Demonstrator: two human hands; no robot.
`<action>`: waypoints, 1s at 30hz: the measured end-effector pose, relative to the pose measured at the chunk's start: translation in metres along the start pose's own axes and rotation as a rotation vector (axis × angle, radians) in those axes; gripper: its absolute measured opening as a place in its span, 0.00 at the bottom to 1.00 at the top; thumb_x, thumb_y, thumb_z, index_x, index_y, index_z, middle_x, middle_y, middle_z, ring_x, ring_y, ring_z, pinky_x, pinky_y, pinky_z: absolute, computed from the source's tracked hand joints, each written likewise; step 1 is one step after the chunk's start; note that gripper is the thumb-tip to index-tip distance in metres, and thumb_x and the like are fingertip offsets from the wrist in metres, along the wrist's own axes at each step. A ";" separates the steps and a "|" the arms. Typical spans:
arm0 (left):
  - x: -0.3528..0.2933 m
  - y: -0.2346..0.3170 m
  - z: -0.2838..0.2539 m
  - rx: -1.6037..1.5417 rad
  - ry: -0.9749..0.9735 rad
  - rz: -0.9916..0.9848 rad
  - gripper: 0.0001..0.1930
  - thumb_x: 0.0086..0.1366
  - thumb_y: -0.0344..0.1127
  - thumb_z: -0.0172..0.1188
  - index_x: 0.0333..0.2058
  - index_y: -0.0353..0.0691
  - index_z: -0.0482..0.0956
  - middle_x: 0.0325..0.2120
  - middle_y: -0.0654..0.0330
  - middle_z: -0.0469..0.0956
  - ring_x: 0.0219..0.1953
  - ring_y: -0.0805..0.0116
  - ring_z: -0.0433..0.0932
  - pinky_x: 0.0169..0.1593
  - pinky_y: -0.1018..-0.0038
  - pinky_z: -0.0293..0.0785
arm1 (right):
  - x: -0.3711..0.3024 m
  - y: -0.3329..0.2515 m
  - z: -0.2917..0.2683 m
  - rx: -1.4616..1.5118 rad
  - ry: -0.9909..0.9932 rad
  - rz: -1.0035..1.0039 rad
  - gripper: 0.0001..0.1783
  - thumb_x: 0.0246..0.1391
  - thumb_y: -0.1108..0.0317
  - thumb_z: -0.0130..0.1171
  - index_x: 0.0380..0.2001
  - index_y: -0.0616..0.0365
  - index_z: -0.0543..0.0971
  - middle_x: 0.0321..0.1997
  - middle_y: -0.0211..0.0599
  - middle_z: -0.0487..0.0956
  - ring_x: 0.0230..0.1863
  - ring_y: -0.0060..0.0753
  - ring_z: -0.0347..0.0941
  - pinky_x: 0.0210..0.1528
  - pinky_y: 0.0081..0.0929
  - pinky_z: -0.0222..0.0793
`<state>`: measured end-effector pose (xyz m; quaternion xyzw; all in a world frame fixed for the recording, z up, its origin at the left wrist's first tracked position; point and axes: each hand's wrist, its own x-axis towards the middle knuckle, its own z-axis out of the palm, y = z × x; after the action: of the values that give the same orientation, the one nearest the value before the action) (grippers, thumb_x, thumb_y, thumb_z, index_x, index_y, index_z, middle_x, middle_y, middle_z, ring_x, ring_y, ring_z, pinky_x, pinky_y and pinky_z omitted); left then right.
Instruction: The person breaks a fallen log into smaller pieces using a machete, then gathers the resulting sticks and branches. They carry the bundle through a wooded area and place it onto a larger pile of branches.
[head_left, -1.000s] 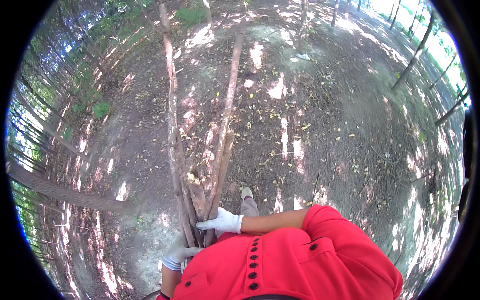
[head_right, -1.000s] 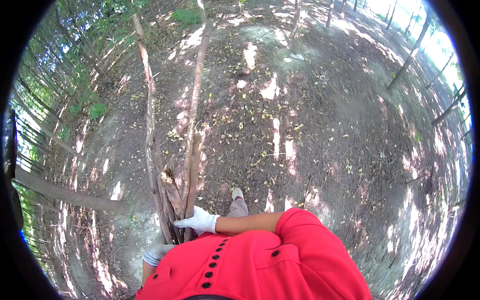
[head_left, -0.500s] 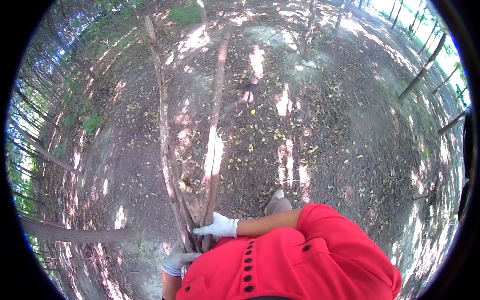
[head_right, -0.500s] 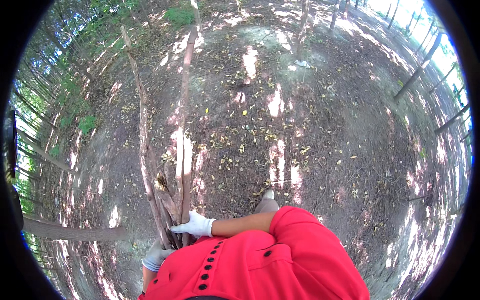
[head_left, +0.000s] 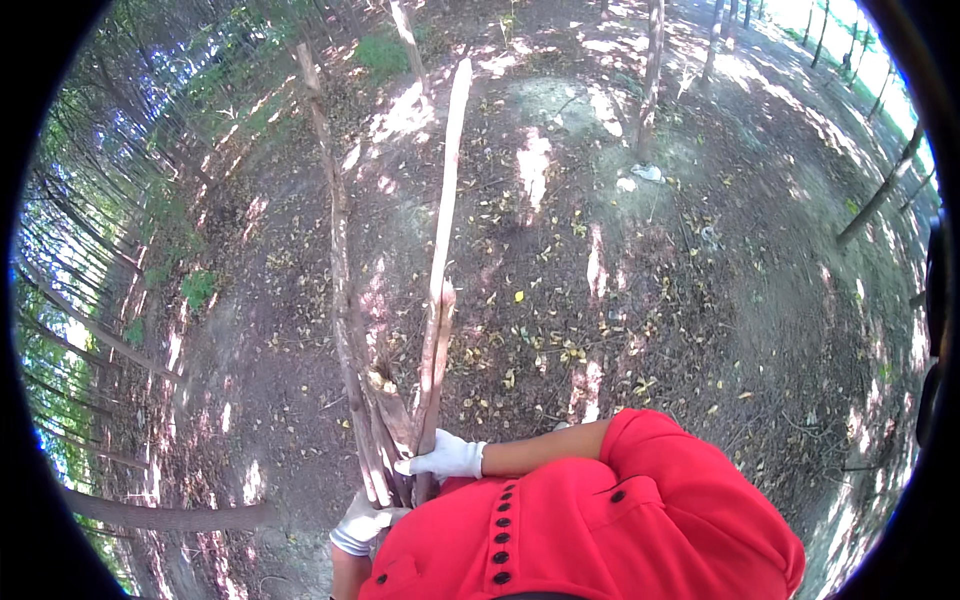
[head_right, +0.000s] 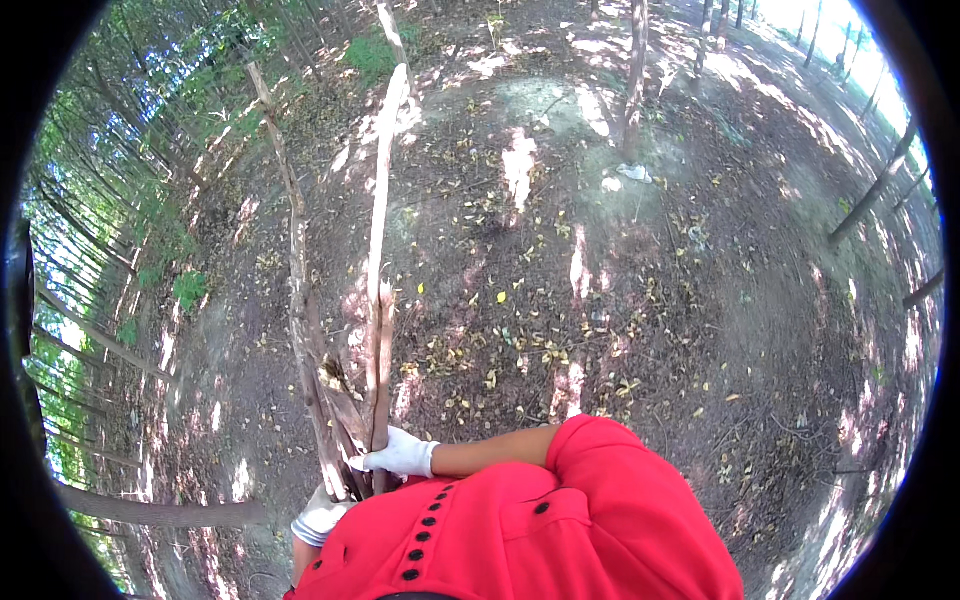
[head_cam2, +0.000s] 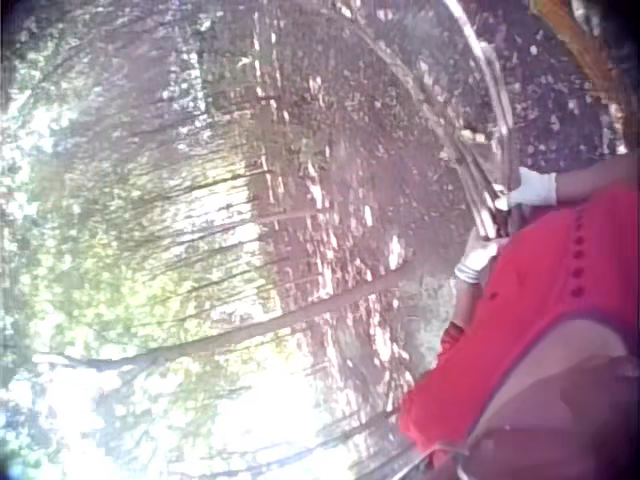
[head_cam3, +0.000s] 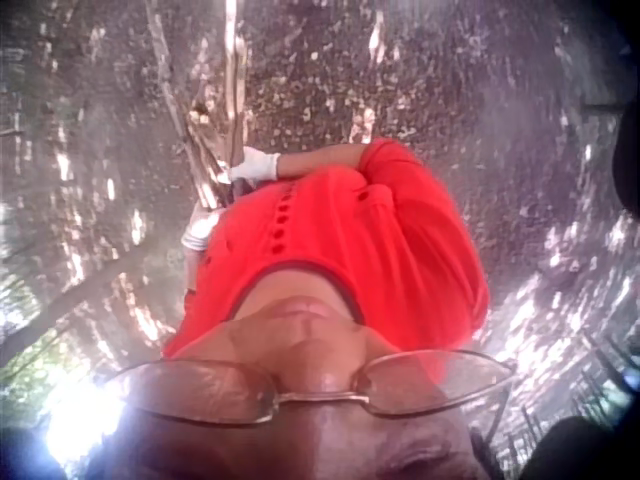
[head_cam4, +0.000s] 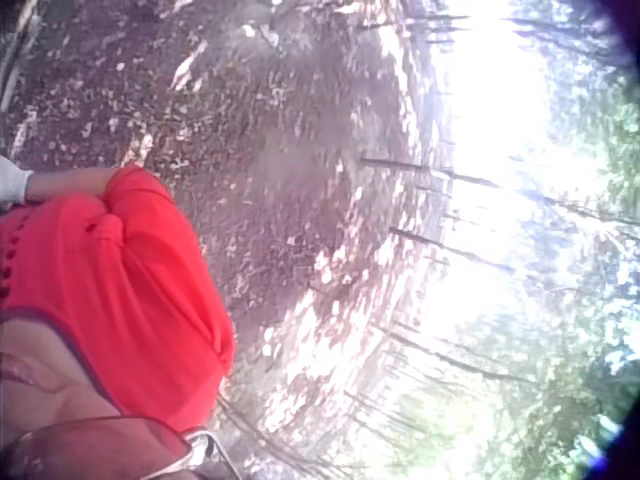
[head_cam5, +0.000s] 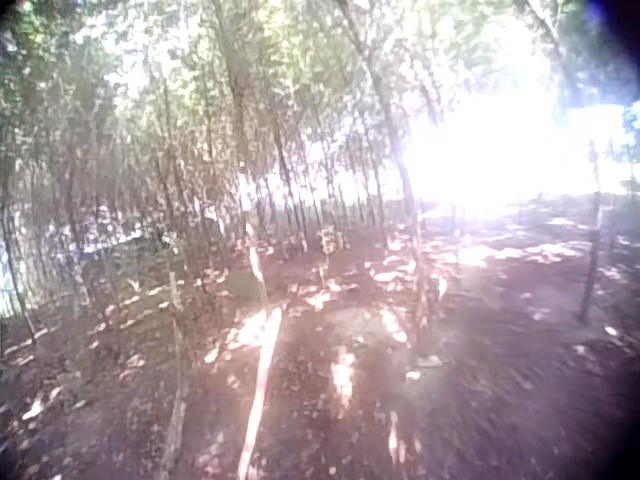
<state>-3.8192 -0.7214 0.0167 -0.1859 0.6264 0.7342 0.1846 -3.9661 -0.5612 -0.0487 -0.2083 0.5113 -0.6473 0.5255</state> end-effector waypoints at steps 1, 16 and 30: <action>0.020 0.015 0.005 0.049 0.023 0.000 0.32 0.48 0.28 0.71 0.53 0.33 0.69 0.43 0.58 0.77 0.42 0.69 0.78 0.46 0.71 0.75 | 0.016 0.004 -0.020 0.036 0.002 -0.095 0.28 0.49 0.57 0.68 0.51 0.58 0.75 0.42 0.32 0.80 0.42 0.23 0.73 0.47 0.27 0.71; 0.377 0.157 -0.004 -0.078 -0.034 -0.022 0.37 0.46 0.27 0.71 0.56 0.32 0.65 0.46 0.56 0.76 0.45 0.65 0.78 0.51 0.69 0.74 | 0.159 -0.128 -0.327 0.179 0.077 -0.214 0.30 0.48 0.61 0.69 0.52 0.61 0.73 0.47 0.37 0.79 0.47 0.27 0.74 0.52 0.29 0.70; 0.660 0.311 -0.020 -0.092 -0.206 -0.173 0.41 0.45 0.25 0.72 0.59 0.35 0.62 0.48 0.57 0.76 0.50 0.67 0.75 0.53 0.69 0.72 | 0.289 -0.233 -0.570 0.155 0.241 -0.226 0.25 0.48 0.58 0.69 0.46 0.60 0.77 0.39 0.32 0.80 0.39 0.24 0.73 0.44 0.28 0.72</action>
<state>-4.5449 -0.7619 -0.0541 -0.1713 0.5516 0.7585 0.3017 -4.6393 -0.5843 -0.1432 -0.1443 0.4926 -0.7598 0.3990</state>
